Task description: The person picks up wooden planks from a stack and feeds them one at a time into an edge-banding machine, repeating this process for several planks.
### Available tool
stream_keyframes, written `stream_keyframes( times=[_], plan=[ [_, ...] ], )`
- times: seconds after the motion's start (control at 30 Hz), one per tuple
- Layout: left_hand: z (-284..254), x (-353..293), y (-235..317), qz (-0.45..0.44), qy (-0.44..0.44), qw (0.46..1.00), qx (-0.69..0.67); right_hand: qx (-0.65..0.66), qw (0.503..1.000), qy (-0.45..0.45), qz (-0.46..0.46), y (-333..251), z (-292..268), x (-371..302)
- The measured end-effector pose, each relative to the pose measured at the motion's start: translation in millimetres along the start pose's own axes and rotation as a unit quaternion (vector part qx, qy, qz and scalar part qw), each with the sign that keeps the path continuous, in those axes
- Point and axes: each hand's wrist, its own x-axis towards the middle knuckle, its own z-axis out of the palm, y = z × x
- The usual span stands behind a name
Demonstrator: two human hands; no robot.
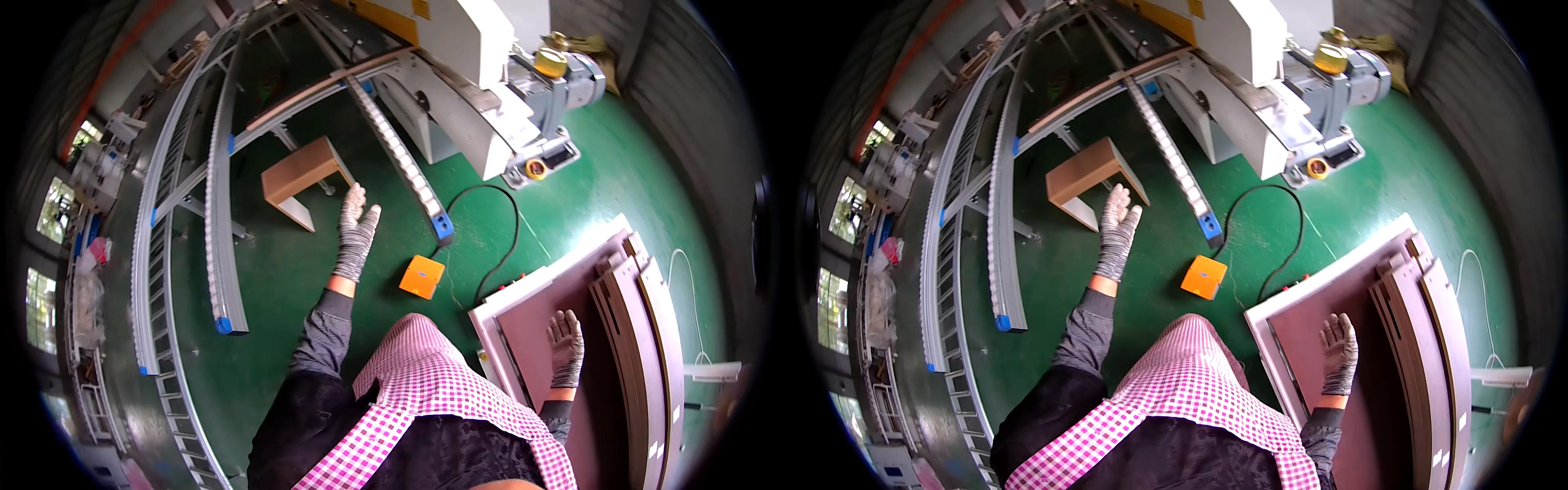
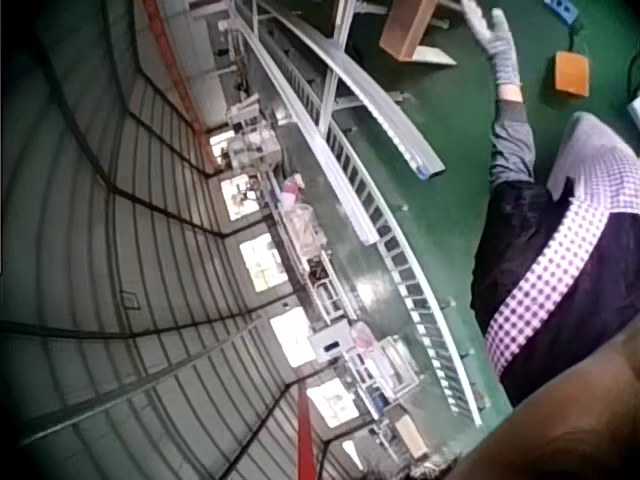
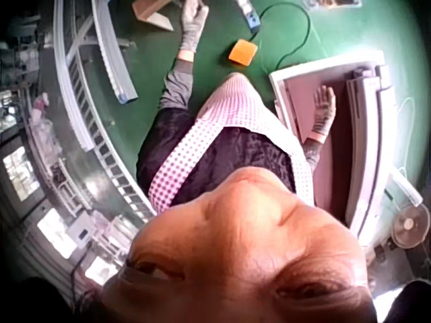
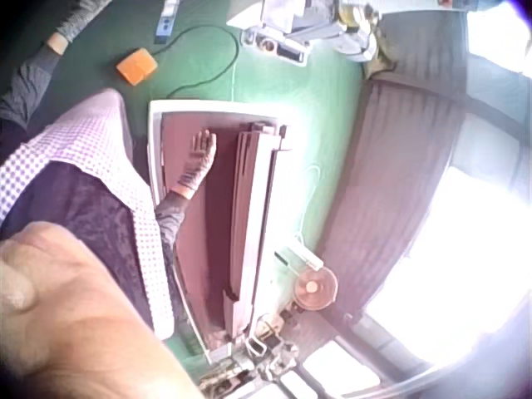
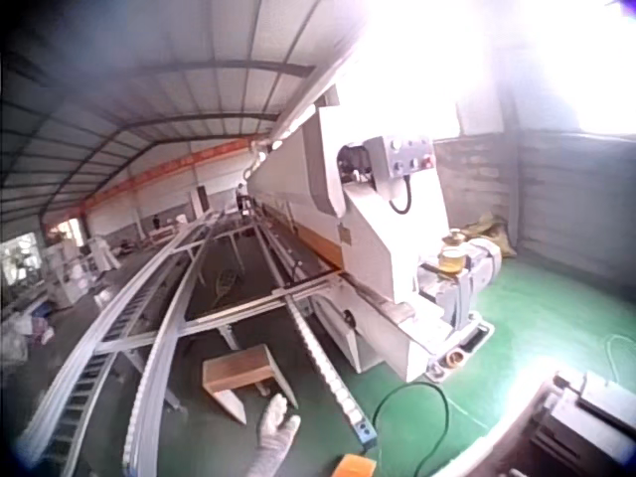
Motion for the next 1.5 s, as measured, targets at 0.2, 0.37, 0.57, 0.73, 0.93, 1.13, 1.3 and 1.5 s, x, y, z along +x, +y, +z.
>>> stream_keyframes(
  times=[0.2, 0.37, 0.57, 0.73, 0.93, 1.13, 1.3, 1.5],
  plan=[
    [-72.2, 138.4, 7.7, 0.128, -0.001, 0.881, 0.455, -0.037, 0.995, -0.082, 0.040, 41.1, 55.6, 46.8],
    [-82.2, 301.1, -38.8, 0.148, 0.008, 0.776, 0.613, -0.012, 0.997, 0.027, 0.076, 74.2, 104.8, 51.1],
    [-87.4, 424.5, -91.6, 0.036, -0.063, 0.726, 0.684, 0.011, 0.988, 0.135, 0.075, 78.0, 128.4, 33.0],
    [-74.2, 466.2, -109.6, -0.027, -0.123, 0.711, 0.692, 0.029, 0.949, 0.302, 0.088, 90.2, 130.5, 15.8],
    [-43.1, 497.4, -109.7, -0.128, -0.175, 0.585, 0.782, 0.091, 0.932, 0.327, 0.128, 125.5, 145.6, 19.1],
    [-60.7, 509.5, -132.2, 0.018, -0.107, 0.654, 0.749, 0.049, 0.921, 0.319, 0.219, 135.5, 167.3, 70.7],
    [-65.6, 520.5, -139.7, 0.000, -0.173, 0.650, 0.740, 0.044, 0.945, 0.247, 0.209, 131.2, 177.5, 92.7],
    [-125.4, 437.7, -125.6, 0.112, -0.240, 0.716, 0.646, 0.036, 0.951, 0.215, 0.221, 126.8, 193.8, 97.6]
  ],
)
